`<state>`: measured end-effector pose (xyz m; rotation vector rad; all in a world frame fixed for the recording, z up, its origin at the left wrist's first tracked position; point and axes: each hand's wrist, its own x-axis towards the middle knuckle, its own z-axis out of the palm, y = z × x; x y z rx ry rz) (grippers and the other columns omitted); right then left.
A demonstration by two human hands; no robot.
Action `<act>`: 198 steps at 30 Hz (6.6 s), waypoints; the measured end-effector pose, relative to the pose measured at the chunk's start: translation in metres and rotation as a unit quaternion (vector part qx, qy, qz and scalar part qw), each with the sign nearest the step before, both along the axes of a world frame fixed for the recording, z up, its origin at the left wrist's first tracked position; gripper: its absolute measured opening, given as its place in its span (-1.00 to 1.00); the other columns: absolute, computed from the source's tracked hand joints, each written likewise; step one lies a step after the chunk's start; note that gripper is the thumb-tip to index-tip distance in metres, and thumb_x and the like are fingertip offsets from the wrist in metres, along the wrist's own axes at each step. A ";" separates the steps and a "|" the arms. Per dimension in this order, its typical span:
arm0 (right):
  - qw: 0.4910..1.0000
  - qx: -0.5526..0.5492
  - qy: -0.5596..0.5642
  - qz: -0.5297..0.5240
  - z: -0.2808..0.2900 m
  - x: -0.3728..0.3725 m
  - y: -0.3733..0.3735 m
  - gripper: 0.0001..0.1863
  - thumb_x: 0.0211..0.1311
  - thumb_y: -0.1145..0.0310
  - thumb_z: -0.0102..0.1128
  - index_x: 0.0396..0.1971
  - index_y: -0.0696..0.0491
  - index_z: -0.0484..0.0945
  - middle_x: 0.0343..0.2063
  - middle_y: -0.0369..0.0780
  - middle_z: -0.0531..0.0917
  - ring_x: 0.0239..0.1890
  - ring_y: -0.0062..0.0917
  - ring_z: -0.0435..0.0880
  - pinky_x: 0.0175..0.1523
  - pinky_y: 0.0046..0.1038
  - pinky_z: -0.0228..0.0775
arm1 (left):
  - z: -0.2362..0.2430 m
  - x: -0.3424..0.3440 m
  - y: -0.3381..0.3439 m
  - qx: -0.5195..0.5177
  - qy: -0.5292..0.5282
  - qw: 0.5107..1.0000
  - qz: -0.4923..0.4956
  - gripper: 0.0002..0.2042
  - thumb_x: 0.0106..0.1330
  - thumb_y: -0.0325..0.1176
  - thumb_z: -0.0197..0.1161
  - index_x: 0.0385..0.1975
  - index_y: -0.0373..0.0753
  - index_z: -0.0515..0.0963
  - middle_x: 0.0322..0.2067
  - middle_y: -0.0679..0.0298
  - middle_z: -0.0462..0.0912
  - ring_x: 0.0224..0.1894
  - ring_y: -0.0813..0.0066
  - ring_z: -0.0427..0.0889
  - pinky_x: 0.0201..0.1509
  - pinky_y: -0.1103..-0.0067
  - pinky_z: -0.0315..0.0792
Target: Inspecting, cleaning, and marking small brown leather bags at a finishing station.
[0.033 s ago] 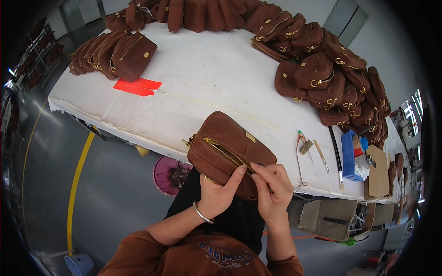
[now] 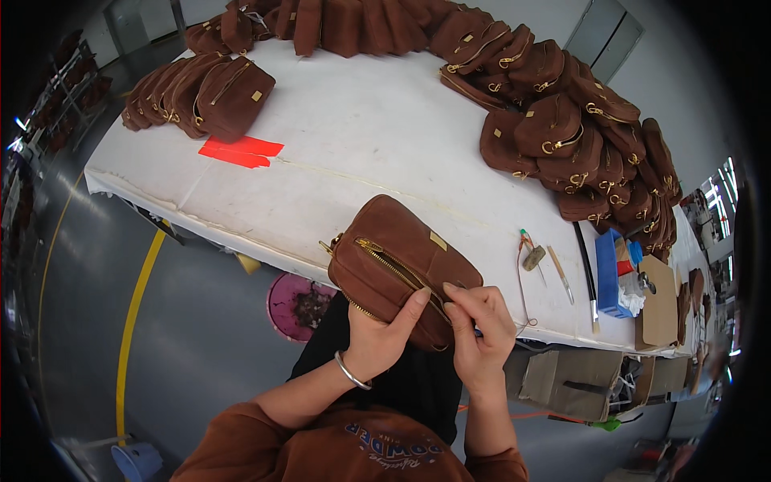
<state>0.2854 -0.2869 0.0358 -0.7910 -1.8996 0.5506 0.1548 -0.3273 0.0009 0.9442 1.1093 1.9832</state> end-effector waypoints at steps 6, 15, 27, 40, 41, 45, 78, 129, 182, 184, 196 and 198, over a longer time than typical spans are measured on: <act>0.992 -0.056 0.012 -0.110 -0.008 0.027 0.031 -0.66 0.25 0.59 0.23 0.03 0.15 0.59 -0.45 -0.32 0.52 -0.41 -0.68 0.44 -0.33 -0.63 0.26 | -0.006 -0.036 0.002 -0.041 -0.053 0.987 -0.144 -0.63 0.27 -0.55 0.31 0.06 -0.35 0.44 -0.05 0.27 0.61 -0.01 0.53 0.57 0.08 0.54 0.48; 0.933 -0.194 -0.112 -0.280 -0.047 0.071 0.077 -0.75 0.27 0.40 0.29 -0.13 0.15 0.49 -0.52 -0.28 0.56 -0.53 -0.65 0.36 -0.42 -0.59 0.22 | -0.003 -0.076 0.003 -0.065 -0.334 0.907 -0.246 -0.61 0.42 -0.29 0.12 0.19 -0.28 0.40 0.10 0.24 0.54 0.13 0.41 0.53 0.24 0.41 0.39; 0.968 0.015 -0.124 -0.219 -0.017 0.050 0.070 -0.86 0.24 0.53 0.24 -0.22 0.22 0.53 -0.32 -0.17 0.56 -0.32 -0.48 0.54 -0.09 -0.52 0.39 | 0.000 -0.066 -0.005 -0.082 -0.260 0.912 -0.307 -0.57 0.37 -0.44 0.23 0.22 -0.28 0.37 0.08 0.26 0.55 0.10 0.48 0.54 0.16 0.46 0.47; 0.989 -0.020 -0.149 0.011 0.036 0.001 0.030 -0.90 0.21 0.53 0.28 -0.35 0.15 0.52 -0.44 -0.21 0.48 -0.48 -0.47 0.52 -0.41 -0.44 0.39 | 0.000 -0.059 -0.017 -0.092 -0.192 0.907 -0.364 -0.52 0.32 -0.49 0.25 0.24 -0.36 0.36 0.11 0.23 0.54 0.15 0.49 0.52 0.25 0.47 0.38; 0.988 -0.017 -0.151 0.006 0.035 0.000 0.030 -0.90 0.22 0.54 0.26 -0.36 0.15 0.50 -0.45 -0.20 0.47 -0.48 -0.46 0.52 -0.40 -0.43 0.39 | 0.000 -0.060 -0.017 -0.091 -0.192 0.907 -0.364 -0.52 0.32 -0.49 0.25 0.24 -0.36 0.36 0.11 0.23 0.54 0.15 0.49 0.52 0.25 0.47 0.38; 0.994 -0.051 -0.096 0.017 0.040 0.004 0.022 -0.89 0.25 0.54 0.22 -0.33 0.15 0.45 -0.46 -0.19 0.46 -0.50 -0.44 0.51 -0.37 -0.45 0.38 | 0.011 -0.068 -0.015 -0.059 -0.200 0.900 -0.383 -0.52 0.29 -0.49 0.27 0.21 -0.38 0.38 0.08 0.21 0.56 0.13 0.49 0.53 0.24 0.50 0.39; 0.967 -0.109 0.172 0.152 0.038 -0.022 0.041 -0.03 0.06 0.33 0.48 0.40 0.19 0.05 0.38 -0.06 0.23 0.37 -0.29 0.30 0.40 -0.30 0.17 | 0.041 -0.082 0.036 0.010 -0.332 0.794 -0.509 -0.13 0.00 -0.25 0.37 0.36 -0.41 0.14 0.26 -0.04 0.37 0.25 0.10 0.45 0.35 0.28 0.34; 0.909 -0.266 0.317 0.045 -0.041 -0.005 0.017 -0.60 0.28 0.63 0.18 0.11 0.34 0.45 -0.04 -0.09 0.65 -0.03 -0.52 0.65 0.10 -0.53 0.48 | 0.014 -0.086 0.042 -0.099 -0.397 0.844 -0.347 -0.49 0.42 -0.27 0.17 0.30 -0.31 0.25 0.21 0.12 0.44 0.27 0.25 0.44 0.32 0.30 0.37; 0.807 -0.475 0.320 0.147 -0.020 0.030 0.018 0.03 0.03 0.55 0.42 0.46 0.12 -0.04 0.43 -0.06 0.05 0.45 -0.25 0.08 0.36 -0.31 0.22 | 0.011 -0.063 0.025 -0.165 -0.266 0.886 -0.341 -0.55 0.45 -0.37 0.10 0.29 -0.31 0.28 0.15 0.23 0.51 0.16 0.45 0.52 0.23 0.43 0.43; 0.824 -0.458 0.294 0.157 -0.011 0.032 0.021 0.00 0.07 0.54 0.41 0.46 0.11 -0.03 0.42 -0.04 0.06 0.44 -0.25 0.11 0.36 -0.31 0.22 | 0.015 -0.062 0.028 -0.166 -0.257 0.882 -0.357 -0.55 0.44 -0.39 0.11 0.30 -0.30 0.27 0.16 0.23 0.50 0.17 0.45 0.52 0.23 0.45 0.42; 0.978 -0.018 -0.143 0.152 0.073 0.036 0.026 0.00 -0.12 0.74 0.21 0.44 0.06 0.05 0.47 0.01 -0.05 0.38 -0.09 0.23 0.35 -0.25 0.19 | 0.023 -0.072 0.041 -0.068 -0.398 0.786 -0.468 -0.48 0.43 -0.07 0.05 0.28 -0.24 0.31 0.26 0.15 0.41 0.29 0.27 0.37 0.39 0.33 0.17; 0.972 0.003 -0.171 0.158 0.073 0.034 0.025 -0.01 -0.13 0.76 0.17 0.43 0.06 0.08 0.46 0.01 -0.02 0.37 -0.12 0.25 0.34 -0.22 0.20 | 0.030 -0.075 0.045 -0.077 -0.427 0.775 -0.459 -0.49 0.43 -0.03 0.06 0.24 -0.23 0.35 0.25 0.14 0.42 0.28 0.26 0.40 0.37 0.33 0.21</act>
